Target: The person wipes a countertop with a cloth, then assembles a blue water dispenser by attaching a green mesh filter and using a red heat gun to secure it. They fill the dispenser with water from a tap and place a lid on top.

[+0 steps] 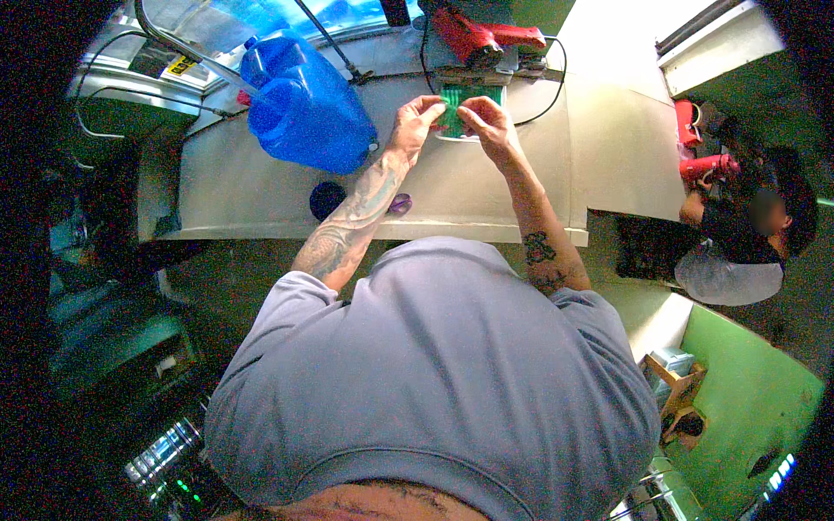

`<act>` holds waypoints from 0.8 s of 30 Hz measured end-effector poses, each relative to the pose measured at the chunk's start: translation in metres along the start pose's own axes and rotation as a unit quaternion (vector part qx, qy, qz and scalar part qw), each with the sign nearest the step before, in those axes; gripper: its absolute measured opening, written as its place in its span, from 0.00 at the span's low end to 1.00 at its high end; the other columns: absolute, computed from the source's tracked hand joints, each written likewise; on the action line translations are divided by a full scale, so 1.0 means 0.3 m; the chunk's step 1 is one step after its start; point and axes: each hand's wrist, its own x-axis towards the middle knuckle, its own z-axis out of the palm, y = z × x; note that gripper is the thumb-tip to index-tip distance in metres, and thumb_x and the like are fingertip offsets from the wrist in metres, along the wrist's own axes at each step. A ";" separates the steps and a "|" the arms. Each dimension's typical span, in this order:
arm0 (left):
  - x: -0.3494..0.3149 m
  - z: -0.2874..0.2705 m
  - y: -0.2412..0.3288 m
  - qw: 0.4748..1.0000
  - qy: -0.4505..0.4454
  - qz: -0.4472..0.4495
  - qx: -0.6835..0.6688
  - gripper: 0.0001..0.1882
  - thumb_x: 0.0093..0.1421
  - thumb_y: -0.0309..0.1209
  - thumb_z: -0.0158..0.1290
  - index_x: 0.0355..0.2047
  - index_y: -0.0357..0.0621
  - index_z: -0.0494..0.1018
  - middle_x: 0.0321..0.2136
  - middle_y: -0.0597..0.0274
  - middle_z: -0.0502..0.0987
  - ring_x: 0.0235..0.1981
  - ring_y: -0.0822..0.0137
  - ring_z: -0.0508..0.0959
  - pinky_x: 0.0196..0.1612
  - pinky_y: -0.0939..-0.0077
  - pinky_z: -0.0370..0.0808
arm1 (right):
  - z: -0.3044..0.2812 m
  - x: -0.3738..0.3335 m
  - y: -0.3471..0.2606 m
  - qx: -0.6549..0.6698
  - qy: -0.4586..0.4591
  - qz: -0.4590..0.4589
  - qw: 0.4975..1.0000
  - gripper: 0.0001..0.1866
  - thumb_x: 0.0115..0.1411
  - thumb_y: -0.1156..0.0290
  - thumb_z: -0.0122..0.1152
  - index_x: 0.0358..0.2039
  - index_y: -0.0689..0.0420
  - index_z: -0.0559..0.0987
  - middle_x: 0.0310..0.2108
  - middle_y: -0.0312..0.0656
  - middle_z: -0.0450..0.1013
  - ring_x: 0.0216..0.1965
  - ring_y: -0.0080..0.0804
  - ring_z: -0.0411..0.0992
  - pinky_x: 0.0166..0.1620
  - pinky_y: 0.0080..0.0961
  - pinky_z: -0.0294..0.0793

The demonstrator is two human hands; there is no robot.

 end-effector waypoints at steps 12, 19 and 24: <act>-0.066 -0.086 0.111 0.995 0.047 -0.017 -0.082 0.06 0.61 0.26 0.54 0.38 0.44 0.72 0.36 0.61 0.79 0.37 0.69 0.80 0.41 0.73 0.79 | -0.108 0.029 0.084 -0.447 0.075 -0.057 0.889 0.14 0.60 0.62 0.60 0.36 0.61 0.75 0.30 0.52 0.76 0.36 0.51 0.75 0.40 0.41 0.74; -0.244 -0.107 0.288 0.989 -0.038 0.066 -0.127 0.05 0.62 0.28 0.53 0.37 0.42 0.72 0.37 0.56 0.79 0.43 0.63 0.79 0.52 0.66 0.74 | -0.129 -0.040 0.148 -0.492 -0.091 0.023 0.866 0.21 0.57 0.58 0.65 0.44 0.62 0.77 0.41 0.56 0.76 0.48 0.54 0.73 0.52 0.41 0.71; -0.366 -0.183 0.408 0.977 0.019 0.128 -0.169 0.12 0.62 0.29 0.56 0.44 0.40 0.73 0.38 0.57 0.79 0.42 0.62 0.79 0.52 0.63 0.75 | -0.233 0.263 0.045 -0.413 0.070 -0.324 0.848 0.15 0.55 0.77 0.63 0.44 0.56 0.77 0.42 0.46 0.76 0.49 0.44 0.71 0.52 0.38 0.70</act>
